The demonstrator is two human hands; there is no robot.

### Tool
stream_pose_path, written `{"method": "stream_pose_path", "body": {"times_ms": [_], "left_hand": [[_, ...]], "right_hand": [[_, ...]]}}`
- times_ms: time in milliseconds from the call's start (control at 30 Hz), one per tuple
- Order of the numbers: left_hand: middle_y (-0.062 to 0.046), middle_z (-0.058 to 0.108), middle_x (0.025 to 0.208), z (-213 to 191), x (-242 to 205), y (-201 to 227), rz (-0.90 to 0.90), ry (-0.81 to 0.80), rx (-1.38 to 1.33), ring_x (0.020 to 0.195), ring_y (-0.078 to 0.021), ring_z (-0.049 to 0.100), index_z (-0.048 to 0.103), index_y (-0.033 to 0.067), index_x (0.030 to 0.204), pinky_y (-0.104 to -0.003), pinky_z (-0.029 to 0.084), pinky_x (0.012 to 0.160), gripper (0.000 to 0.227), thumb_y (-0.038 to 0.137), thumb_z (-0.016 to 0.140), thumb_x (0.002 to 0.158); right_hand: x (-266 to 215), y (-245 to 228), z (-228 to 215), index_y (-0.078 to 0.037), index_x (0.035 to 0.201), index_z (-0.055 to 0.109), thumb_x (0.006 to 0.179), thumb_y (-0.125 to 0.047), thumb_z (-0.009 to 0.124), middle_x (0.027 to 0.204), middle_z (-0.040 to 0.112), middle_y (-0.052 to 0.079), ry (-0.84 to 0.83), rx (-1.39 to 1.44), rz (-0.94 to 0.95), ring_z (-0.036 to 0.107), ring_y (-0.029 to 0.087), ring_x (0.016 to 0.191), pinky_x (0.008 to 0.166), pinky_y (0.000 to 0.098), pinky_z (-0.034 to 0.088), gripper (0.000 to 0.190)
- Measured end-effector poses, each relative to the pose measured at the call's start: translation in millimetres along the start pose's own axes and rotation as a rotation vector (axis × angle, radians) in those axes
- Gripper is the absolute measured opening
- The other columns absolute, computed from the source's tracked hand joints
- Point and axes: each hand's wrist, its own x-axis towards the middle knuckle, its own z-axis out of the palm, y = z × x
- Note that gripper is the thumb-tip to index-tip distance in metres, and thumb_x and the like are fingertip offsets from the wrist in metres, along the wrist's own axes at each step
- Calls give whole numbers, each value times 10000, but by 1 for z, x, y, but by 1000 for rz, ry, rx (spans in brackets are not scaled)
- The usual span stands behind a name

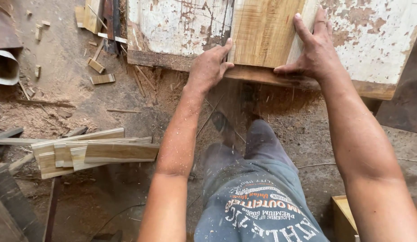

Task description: Handling and inspecting wooden planks on a work surface in a workshop.

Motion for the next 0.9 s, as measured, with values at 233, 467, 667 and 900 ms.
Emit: {"method": "stream_pose_path", "body": {"times_ms": [233, 467, 667, 900], "left_hand": [[-13, 698, 993, 12, 27, -13, -6, 15, -6, 892, -152, 671, 534, 164, 1458, -334, 591, 799, 640, 367, 766, 896], [-24, 686, 1012, -5, 34, -2, -56, -1, -11, 889, -163, 662, 466, 163, 1501, -334, 588, 752, 702, 382, 745, 895], [-12, 641, 1053, -2, 31, -3, -138, -101, 0, 871, -162, 645, 420, 224, 1538, -314, 585, 707, 710, 402, 717, 918], [-6, 642, 1008, 13, 27, -7, -68, 4, -11, 828, -144, 634, 464, 180, 1515, -288, 573, 636, 709, 395, 742, 900]], "right_hand": [[22, 1, -13, -237, 1706, 340, 416, -710, 934, 1712, 43, 323, -12, -46, 15, 126, 542, 1563, 1239, 587, 267, 1497], [29, -18, -26, -240, 1699, 312, 422, -707, 947, 1703, 2, 321, -70, -84, 41, 112, 512, 1564, 1261, 543, 242, 1500], [27, 4, 20, -173, 1685, 190, 546, -815, 898, 1668, -96, 326, 120, -56, -141, -26, 492, 1585, 1277, 567, 161, 1486], [23, 0, 25, -320, 1722, 325, 595, -884, 837, 1793, 58, 129, 117, -138, -102, 34, 419, 1638, 1357, 629, 106, 1360]]}}
